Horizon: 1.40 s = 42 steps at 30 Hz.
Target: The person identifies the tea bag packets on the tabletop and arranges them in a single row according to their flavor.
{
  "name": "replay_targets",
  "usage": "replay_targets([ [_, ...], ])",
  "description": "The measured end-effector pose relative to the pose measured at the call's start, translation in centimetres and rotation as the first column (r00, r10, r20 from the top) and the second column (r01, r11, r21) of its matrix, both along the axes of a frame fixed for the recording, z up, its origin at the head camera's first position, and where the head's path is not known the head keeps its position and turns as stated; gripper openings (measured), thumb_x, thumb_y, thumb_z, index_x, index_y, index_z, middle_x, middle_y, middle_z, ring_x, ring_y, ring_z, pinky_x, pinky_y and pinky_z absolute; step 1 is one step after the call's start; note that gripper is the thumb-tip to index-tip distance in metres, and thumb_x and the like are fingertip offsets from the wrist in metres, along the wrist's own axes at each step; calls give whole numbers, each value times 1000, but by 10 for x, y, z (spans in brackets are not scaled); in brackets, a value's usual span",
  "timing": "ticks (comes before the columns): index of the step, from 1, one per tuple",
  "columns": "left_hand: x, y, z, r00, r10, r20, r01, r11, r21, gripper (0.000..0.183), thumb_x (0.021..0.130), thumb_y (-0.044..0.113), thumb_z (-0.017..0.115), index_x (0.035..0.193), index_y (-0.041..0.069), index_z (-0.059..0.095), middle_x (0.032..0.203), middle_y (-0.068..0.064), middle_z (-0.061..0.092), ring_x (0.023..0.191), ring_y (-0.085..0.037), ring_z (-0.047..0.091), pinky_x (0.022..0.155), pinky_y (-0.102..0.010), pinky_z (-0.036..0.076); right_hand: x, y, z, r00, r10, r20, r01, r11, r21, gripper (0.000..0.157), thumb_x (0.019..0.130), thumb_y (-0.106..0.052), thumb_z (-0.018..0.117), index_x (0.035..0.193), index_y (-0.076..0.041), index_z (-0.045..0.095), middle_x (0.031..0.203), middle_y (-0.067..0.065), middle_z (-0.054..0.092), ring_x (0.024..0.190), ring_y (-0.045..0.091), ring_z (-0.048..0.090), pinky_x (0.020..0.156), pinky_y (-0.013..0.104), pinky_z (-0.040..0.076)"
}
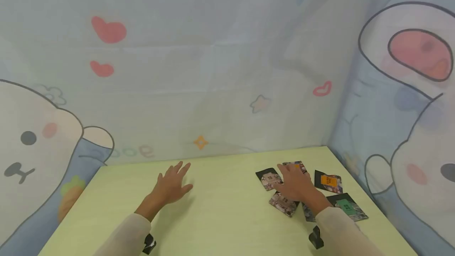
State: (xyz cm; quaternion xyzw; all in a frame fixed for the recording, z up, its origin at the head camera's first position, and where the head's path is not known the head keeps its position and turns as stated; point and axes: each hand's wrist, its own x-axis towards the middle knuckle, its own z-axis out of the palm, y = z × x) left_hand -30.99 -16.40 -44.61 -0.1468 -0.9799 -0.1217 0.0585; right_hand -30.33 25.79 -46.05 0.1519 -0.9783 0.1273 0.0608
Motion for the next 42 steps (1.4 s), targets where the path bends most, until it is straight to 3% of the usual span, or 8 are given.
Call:
replay_targets([
  [4,-7,16,-8,999,-26,-33,27,1000,11,68,96,35,68,156,15,42,155,-20,45,131,-49,52,98,-73,43,4,1,-7,1000,11,20,-11,1000,-20,57,95,-31,68,142,-3,52,143,31,50,116,47,61,85,74,47],
  [7,-14,31,-11,998,-44,-45,44,999,8,66,96,34,68,155,17,43,151,-18,48,121,-46,57,90,-66,48,6,3,-12,999,18,47,-15,999,-50,47,92,-27,70,132,-4,57,134,25,58,96,33,66,77,62,52],
  [10,-20,49,-14,997,-70,-45,70,998,7,63,96,34,68,153,19,45,149,-16,49,117,-45,59,85,-61,49,9,4,-16,995,22,93,-15,997,-75,40,90,-24,69,126,-7,60,120,18,62,77,19,57,64,44,49],
  [13,-25,67,-17,993,-106,-51,106,994,6,58,96,33,68,150,21,49,145,-15,52,115,-43,60,83,-57,50,11,4,-20,990,21,143,-6,994,-105,36,89,-22,67,123,-10,62,109,13,60,67,17,47,56,35,38],
  [24,-40,133,-31,978,-196,-76,194,981,-25,44,97,34,65,141,28,58,138,-7,55,114,-31,60,83,-47,49,15,0,-38,991,-32,133,34,999,-13,25,88,-23,69,113,-18,67,101,3,60,76,17,49,63,43,43],
  [30,-44,167,-34,967,-243,-77,239,969,-58,44,97,35,65,140,30,59,136,-4,58,112,-27,62,82,-44,50,21,0,-37,988,-43,150,52,997,-51,26,86,-18,69,113,-19,68,100,3,62,74,17,48,61,39,41],
  [35,-47,198,-34,956,-285,-65,282,958,-56,46,97,35,64,142,32,58,136,-4,59,112,-26,62,84,-42,49,19,1,-37,987,-76,143,75,997,11,28,85,-18,72,113,-18,68,101,5,62,75,19,49,64,43,46],
  [42,-55,227,-38,946,-319,-61,302,933,-194,38,101,37,62,139,40,60,133,6,62,113,-18,63,90,-38,52,15,-4,-43,983,-95,155,91,995,35,30,83,-20,73,113,-20,67,99,5,61,76,21,51,66,47,46],
])
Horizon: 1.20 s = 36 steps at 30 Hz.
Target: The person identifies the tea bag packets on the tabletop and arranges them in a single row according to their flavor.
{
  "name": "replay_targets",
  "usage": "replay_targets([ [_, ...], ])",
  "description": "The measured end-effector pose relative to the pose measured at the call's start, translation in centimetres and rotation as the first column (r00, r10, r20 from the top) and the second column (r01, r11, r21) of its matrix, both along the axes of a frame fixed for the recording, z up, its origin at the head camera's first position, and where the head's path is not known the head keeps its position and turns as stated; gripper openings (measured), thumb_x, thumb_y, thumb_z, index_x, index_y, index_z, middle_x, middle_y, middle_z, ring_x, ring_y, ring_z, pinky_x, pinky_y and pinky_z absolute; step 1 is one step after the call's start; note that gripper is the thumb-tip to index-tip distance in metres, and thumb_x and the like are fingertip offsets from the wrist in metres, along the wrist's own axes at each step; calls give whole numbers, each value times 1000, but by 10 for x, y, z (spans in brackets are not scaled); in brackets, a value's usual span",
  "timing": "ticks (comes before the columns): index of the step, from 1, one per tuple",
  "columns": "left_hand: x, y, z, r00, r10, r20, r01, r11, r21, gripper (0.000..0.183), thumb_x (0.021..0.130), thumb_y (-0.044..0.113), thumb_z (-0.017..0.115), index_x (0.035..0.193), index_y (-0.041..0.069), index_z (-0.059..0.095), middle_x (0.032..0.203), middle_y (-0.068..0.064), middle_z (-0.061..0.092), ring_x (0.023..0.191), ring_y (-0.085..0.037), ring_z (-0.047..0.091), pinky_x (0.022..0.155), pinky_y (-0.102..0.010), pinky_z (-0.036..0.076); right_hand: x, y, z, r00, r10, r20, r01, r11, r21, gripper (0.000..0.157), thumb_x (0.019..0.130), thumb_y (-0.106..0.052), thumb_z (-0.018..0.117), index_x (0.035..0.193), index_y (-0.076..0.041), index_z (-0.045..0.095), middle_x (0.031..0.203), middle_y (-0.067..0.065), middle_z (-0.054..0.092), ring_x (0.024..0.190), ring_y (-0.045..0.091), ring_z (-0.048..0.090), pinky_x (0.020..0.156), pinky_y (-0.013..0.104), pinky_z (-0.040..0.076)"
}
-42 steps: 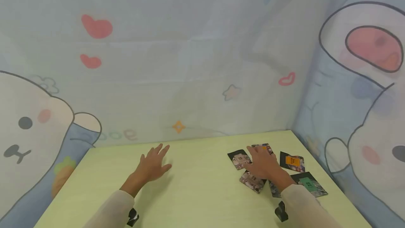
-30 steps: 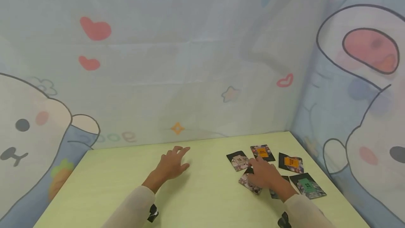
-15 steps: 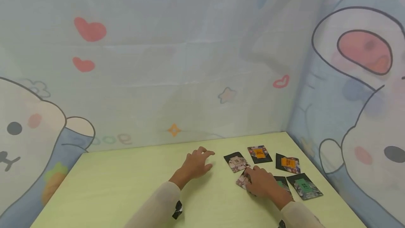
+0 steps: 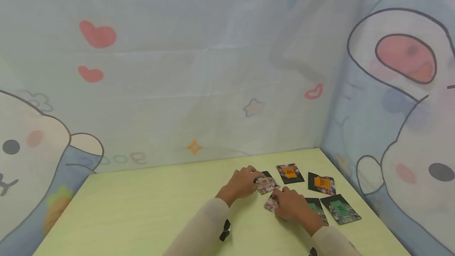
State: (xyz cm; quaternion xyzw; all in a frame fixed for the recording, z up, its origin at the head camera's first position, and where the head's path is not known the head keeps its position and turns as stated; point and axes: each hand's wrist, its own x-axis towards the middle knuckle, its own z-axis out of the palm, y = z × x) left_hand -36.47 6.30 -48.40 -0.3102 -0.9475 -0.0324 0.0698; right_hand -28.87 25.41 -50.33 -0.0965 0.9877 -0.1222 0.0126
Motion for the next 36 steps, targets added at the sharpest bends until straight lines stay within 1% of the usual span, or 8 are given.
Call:
replay_targets([
  [5,-6,16,1,999,-38,34,40,998,-57,37,103,27,59,135,45,61,135,8,61,118,-15,61,97,-37,52,5,-3,4,1000,-7,-16,7,1000,-24,29,82,-18,73,110,-21,68,97,6,60,76,23,52,64,47,46],
  [9,-10,24,0,995,-87,45,92,990,-108,42,99,24,66,133,48,62,137,9,61,120,-15,60,99,-37,52,9,-5,4,1000,-18,-17,17,999,-43,30,81,-17,73,110,-22,67,99,6,59,79,24,53,65,47,46],
  [12,-10,28,-1,990,-143,14,143,970,-194,40,97,27,70,131,48,64,134,12,64,118,-13,62,95,-34,55,11,-7,2,1000,-23,-11,22,998,-54,30,81,-17,73,110,-24,67,99,5,59,80,24,52,65,46,45],
  [16,-9,28,-2,983,-183,2,178,955,-238,34,97,31,69,128,46,68,129,16,67,114,-10,65,89,-28,58,12,-8,2,1000,-22,-13,22,998,-61,29,82,-17,74,108,-25,66,98,3,58,79,23,51,64,47,44],
  [20,-8,25,6,985,-174,-11,167,958,-235,36,95,29,70,127,46,70,128,17,68,112,-10,66,88,-26,58,8,-8,2,999,-17,-44,15,998,-53,27,84,-18,73,109,-25,66,99,2,58,81,23,52,66,49,45],
  [24,-9,24,11,990,-131,55,140,970,-200,40,93,26,72,128,46,69,130,12,67,113,-11,65,93,-28,57,5,-8,1,999,-27,-44,25,999,-47,28,83,-19,72,109,-26,66,100,2,59,82,23,53,69,52,46],
  [28,-10,26,7,989,-77,130,96,985,-142,40,92,26,73,126,47,70,129,10,67,112,-11,65,94,-29,56,4,-8,0,999,-43,-22,42,998,-46,28,82,-19,72,109,-26,67,99,2,59,83,24,53,70,53,45],
  [36,-12,31,-2,990,-20,139,36,993,-112,29,98,35,65,122,50,71,122,7,68,103,-15,66,85,-33,58,4,-4,2,999,-53,-12,53,999,-13,27,82,-20,74,107,-26,67,99,3,58,83,23,53,70,51,44],
])
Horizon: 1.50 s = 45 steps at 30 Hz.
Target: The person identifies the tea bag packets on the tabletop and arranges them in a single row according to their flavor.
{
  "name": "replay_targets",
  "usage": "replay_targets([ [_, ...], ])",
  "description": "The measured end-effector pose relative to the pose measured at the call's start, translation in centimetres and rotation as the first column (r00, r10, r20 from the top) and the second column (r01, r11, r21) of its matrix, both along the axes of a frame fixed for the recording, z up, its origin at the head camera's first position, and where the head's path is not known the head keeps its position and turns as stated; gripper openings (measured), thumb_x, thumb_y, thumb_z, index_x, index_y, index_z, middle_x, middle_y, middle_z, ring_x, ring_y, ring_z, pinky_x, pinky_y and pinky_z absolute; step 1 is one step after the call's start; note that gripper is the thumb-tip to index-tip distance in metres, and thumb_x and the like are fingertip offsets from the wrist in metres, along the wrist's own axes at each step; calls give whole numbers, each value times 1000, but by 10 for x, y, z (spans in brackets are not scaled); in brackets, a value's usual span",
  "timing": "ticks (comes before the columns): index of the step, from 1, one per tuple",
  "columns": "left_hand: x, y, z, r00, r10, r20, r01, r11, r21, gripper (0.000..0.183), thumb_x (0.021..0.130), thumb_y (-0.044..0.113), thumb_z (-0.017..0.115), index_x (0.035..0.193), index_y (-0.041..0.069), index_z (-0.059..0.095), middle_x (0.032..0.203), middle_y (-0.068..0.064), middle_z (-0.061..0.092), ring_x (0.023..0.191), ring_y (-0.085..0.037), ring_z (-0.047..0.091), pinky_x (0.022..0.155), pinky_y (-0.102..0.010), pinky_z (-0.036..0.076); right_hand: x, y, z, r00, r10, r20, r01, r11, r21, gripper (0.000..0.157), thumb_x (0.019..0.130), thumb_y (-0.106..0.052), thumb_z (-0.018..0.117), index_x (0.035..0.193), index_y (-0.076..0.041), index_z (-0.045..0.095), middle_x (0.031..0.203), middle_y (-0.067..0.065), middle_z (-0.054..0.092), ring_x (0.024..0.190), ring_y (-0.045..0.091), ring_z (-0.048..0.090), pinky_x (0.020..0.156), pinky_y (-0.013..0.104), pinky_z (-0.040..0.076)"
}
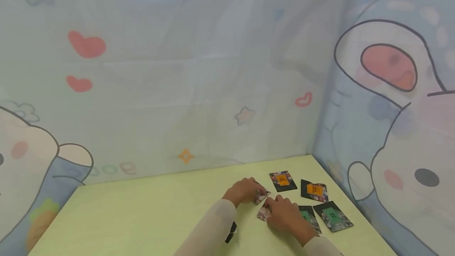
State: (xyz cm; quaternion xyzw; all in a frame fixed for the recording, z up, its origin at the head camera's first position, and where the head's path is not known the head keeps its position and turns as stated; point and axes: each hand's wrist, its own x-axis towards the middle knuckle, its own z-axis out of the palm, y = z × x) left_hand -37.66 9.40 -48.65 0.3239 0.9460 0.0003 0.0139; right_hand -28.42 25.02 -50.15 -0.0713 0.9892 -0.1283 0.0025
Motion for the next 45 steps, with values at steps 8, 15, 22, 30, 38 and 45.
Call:
replay_targets([
  [8,4,-19,3,1000,7,1,-7,1000,10,31,101,32,59,125,48,70,122,2,70,104,-18,67,85,-37,59,-1,-2,3,1000,14,12,-14,1000,13,28,83,-20,75,109,-24,66,99,3,58,82,23,52,69,48,42],
  [15,10,-33,5,998,58,34,-59,997,46,29,103,33,58,123,47,71,122,-2,68,109,-25,67,87,-42,59,-2,-2,3,1000,7,26,-8,1000,23,28,83,-19,73,110,-23,66,100,4,59,82,24,53,69,50,43],
  [22,12,-50,5,991,115,75,-121,989,84,27,102,30,59,120,42,74,118,-3,68,107,-26,66,87,-43,59,-4,-4,2,999,6,45,-7,1000,25,29,84,-19,74,112,-22,65,101,5,59,83,24,53,71,50,43],
  [30,15,-75,6,980,175,93,-183,980,78,27,101,33,61,124,41,73,119,-6,66,109,-28,64,87,-45,59,0,-6,8,999,1,48,-1,1000,17,29,84,-19,76,111,-21,65,101,6,59,83,24,53,73,51,45],
  [38,17,-103,4,976,206,72,-209,977,38,29,101,36,61,126,43,70,119,-4,65,107,-27,64,83,-44,60,-2,-5,5,999,3,43,-4,1000,23,31,83,-21,76,112,-21,66,102,6,60,83,22,53,72,48,44],
  [45,21,-125,6,971,226,77,-230,971,57,27,102,33,59,125,41,72,110,-1,64,99,-24,64,77,-43,59,-2,-4,6,999,7,40,-7,1000,21,31,83,-21,75,112,-21,66,103,7,60,85,24,55,73,50,46],
])
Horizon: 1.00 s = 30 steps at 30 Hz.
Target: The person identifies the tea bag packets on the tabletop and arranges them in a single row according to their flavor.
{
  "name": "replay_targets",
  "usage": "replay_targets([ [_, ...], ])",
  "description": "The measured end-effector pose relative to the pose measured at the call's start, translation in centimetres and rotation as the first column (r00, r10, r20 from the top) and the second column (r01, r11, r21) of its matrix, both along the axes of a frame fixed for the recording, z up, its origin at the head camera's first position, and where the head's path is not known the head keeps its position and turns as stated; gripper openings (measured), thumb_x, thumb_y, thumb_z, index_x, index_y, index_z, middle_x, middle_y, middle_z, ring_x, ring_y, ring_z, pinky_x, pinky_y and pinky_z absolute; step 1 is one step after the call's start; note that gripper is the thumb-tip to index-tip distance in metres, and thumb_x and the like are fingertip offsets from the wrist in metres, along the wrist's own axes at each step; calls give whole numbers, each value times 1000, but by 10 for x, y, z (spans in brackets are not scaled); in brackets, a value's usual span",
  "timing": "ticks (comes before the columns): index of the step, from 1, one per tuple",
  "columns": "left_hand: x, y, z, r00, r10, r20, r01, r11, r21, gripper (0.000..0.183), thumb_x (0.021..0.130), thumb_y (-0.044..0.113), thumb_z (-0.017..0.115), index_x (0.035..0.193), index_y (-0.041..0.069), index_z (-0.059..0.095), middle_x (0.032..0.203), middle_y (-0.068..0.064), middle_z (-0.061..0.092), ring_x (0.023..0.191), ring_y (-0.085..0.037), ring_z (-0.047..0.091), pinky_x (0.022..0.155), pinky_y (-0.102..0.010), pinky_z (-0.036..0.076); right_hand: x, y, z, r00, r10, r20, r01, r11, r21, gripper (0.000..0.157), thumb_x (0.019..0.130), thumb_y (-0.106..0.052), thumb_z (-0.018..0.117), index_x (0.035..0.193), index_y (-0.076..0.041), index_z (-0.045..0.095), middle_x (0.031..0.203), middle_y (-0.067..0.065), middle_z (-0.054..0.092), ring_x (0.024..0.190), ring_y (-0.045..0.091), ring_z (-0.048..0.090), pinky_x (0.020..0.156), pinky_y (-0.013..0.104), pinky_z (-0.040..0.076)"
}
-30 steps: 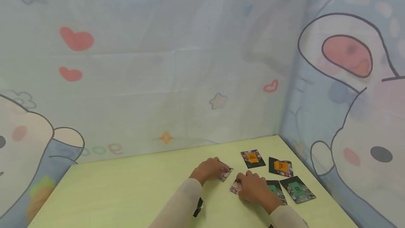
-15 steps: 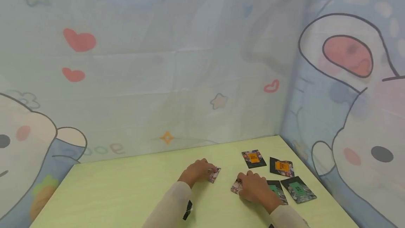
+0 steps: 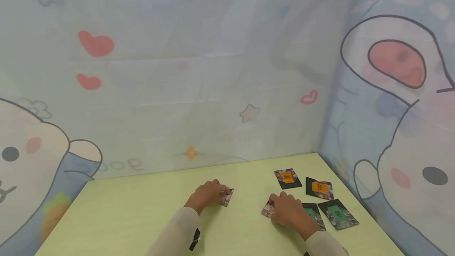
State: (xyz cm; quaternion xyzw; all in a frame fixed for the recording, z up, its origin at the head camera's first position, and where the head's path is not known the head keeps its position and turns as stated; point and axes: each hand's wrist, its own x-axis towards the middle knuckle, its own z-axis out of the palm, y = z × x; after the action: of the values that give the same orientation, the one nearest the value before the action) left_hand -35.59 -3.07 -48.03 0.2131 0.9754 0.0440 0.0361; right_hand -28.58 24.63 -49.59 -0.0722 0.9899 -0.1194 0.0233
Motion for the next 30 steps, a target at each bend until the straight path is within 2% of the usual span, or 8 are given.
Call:
replay_targets([
  [10,9,-35,4,999,39,9,-39,997,66,26,101,33,62,125,34,73,114,-5,63,100,-28,62,78,-48,58,-2,1,0,1000,20,-23,-20,1000,-7,30,83,-20,73,112,-19,65,100,8,60,81,24,53,69,49,46],
  [22,21,-79,-6,996,88,22,-90,989,115,23,101,26,63,120,30,74,110,-6,63,95,-30,63,73,-49,57,0,2,-2,1000,26,16,-26,999,-32,30,83,-20,75,112,-19,65,98,7,58,79,24,51,70,48,44],
  [30,24,-110,-5,988,151,16,-152,984,94,23,100,23,64,121,30,72,113,-8,62,95,-32,62,73,-50,57,2,1,1,1000,26,12,-25,999,-44,34,81,-18,75,113,-18,65,97,8,57,79,25,50,68,46,43],
])
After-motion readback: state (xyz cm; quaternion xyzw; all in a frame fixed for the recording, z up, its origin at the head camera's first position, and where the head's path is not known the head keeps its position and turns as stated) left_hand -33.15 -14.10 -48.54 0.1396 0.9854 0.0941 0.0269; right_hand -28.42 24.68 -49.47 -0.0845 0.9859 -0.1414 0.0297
